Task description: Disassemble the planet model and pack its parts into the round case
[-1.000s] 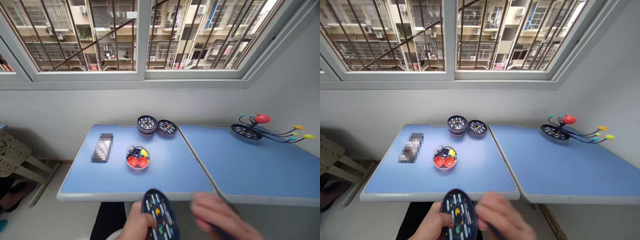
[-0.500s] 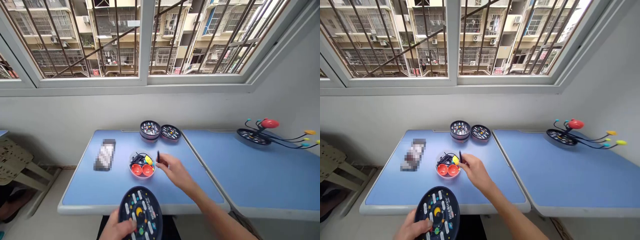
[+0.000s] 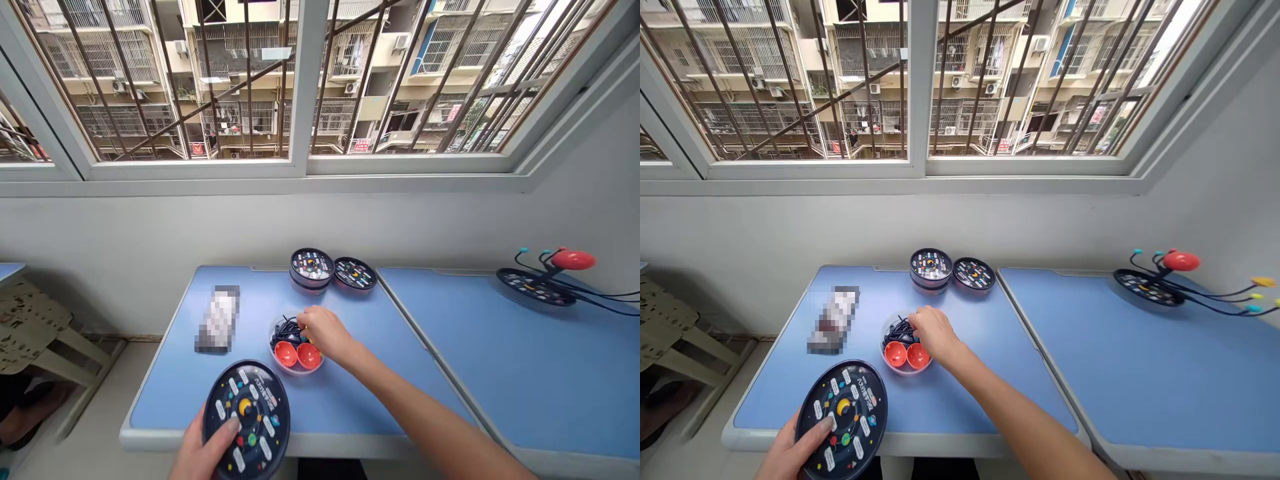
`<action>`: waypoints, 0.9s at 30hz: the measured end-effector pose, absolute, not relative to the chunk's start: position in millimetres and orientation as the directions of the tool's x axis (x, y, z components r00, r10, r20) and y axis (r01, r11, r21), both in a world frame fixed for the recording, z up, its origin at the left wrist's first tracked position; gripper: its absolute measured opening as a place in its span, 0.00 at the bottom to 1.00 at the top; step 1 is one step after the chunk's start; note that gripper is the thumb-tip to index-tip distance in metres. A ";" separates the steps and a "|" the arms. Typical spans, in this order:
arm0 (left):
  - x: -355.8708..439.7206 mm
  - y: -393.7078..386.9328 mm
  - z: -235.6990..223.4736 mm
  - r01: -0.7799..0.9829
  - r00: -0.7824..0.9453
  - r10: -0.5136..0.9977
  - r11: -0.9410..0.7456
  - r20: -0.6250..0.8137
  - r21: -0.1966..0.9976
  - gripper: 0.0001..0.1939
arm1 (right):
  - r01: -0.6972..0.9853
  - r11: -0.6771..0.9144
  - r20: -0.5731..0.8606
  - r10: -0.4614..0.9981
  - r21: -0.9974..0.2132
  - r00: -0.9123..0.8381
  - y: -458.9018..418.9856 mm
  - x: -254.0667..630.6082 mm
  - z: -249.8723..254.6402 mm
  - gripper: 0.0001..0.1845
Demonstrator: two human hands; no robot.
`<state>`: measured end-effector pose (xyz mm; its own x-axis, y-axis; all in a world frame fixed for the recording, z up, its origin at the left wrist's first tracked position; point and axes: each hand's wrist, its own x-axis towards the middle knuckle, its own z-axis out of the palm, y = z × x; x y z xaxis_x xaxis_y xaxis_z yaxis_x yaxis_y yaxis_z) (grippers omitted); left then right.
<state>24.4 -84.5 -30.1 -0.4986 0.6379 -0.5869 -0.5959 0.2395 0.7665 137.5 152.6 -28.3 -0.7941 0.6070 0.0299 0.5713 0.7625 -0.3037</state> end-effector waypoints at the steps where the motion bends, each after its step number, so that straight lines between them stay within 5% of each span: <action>1: 24.8 -81.3 -25.2 -0.580 -0.518 0.646 0.216 -0.560 0.785 0.39 | 0.565 0.749 0.044 0.614 -0.345 -0.788 153.2 139.3 -28.9 0.07; 10: 9.7 -14.5 -9.4 -0.458 -0.544 0.761 0.084 -0.353 0.885 0.28 | 0.434 0.471 0.147 0.789 -0.768 -0.596 167.9 174.7 -34.7 0.10; 19: 27.7 52.6 -13.5 -0.336 -0.469 0.859 0.042 -0.206 0.941 0.29 | 0.260 0.305 0.104 0.807 -0.916 -0.581 161.7 178.2 -41.3 0.18; 22: 32.6 57.3 -18.7 0.005 -0.544 0.835 0.101 -0.082 0.995 0.26 | 0.248 0.313 0.125 0.815 -0.917 -0.566 160.3 176.0 -47.0 0.14; 25: 30.6 60.1 -26.1 0.437 -0.598 0.794 0.209 0.109 0.875 0.21 | 0.289 0.338 0.143 0.834 -0.896 -0.533 162.1 173.4 -55.2 0.10; 27: 27.8 61.8 -30.8 0.535 -0.592 0.792 0.243 0.153 0.809 0.20 | 0.330 0.361 0.158 0.846 -0.872 -0.510 162.1 171.1 -58.5 0.09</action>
<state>27.8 61.8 -30.8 -0.5915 0.7916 0.1533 0.5347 0.2428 0.8094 171.1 162.1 -58.5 -0.5095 0.8459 0.1579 0.3299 0.3615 -0.8721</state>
